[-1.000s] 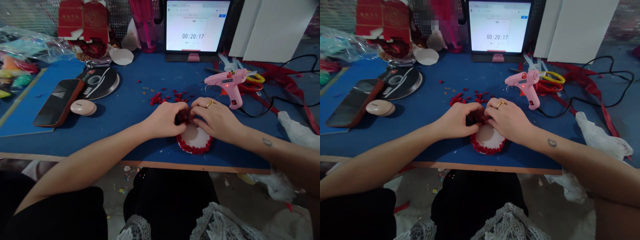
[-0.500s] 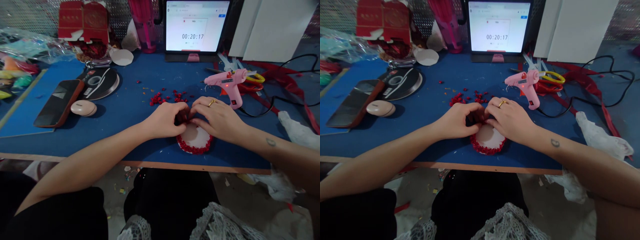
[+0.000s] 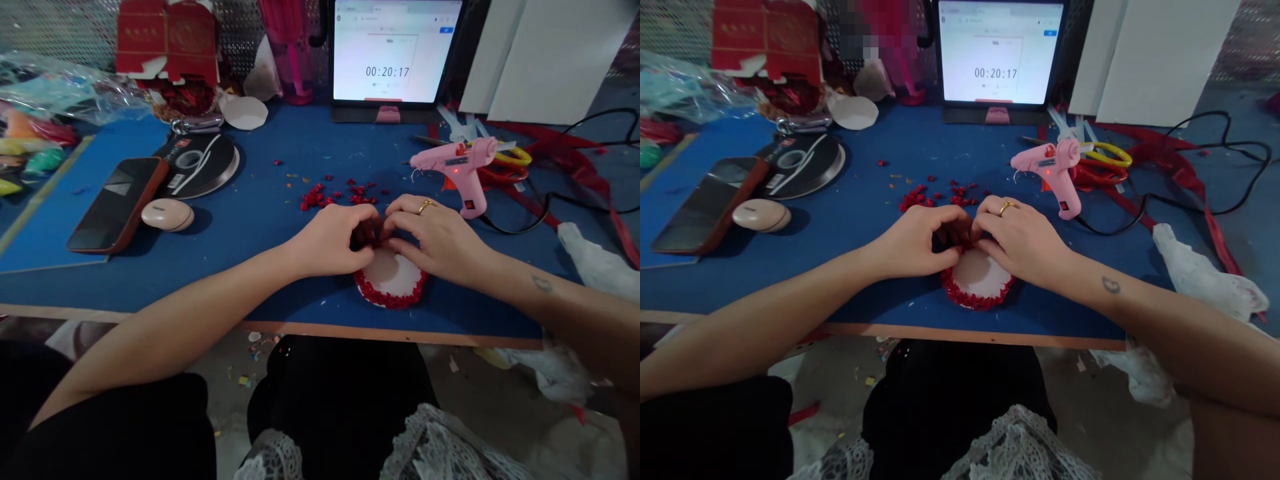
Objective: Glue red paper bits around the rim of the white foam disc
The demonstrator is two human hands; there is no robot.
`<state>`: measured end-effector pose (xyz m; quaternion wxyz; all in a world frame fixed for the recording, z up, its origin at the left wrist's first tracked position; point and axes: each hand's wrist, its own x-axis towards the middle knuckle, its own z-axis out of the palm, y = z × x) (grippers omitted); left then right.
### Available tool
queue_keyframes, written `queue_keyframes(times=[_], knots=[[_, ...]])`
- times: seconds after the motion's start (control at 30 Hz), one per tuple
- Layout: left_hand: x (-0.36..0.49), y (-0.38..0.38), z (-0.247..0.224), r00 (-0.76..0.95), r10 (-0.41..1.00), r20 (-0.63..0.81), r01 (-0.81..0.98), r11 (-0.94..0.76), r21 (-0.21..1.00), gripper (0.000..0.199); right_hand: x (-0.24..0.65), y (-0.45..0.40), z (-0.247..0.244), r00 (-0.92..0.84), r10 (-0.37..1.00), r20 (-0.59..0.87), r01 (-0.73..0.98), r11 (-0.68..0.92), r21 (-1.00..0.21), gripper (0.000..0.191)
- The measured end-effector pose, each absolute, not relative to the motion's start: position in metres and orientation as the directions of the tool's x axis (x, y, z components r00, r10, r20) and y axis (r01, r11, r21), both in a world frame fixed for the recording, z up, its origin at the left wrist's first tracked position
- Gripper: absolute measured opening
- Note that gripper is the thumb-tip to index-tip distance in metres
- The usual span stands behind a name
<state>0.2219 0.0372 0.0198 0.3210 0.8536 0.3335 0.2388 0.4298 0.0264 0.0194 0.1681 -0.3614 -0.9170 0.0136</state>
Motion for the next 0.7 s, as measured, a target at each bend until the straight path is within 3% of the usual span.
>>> queue_keyframes(times=[0.33,0.7], knots=[[0.2227,0.0376,0.0195,0.662,0.722,0.201,0.425,-0.584,0.692,0.019,0.4261,0.0239,0.02,-0.694,0.662,0.283,0.689,0.725,-0.007,0.015],[0.2235,0.0376,0.0192,0.659,0.724,0.204,0.441,-0.592,0.674,0.015,0.4244,0.02,0.021,-0.684,0.692,0.23,0.715,0.699,0.022,0.021]])
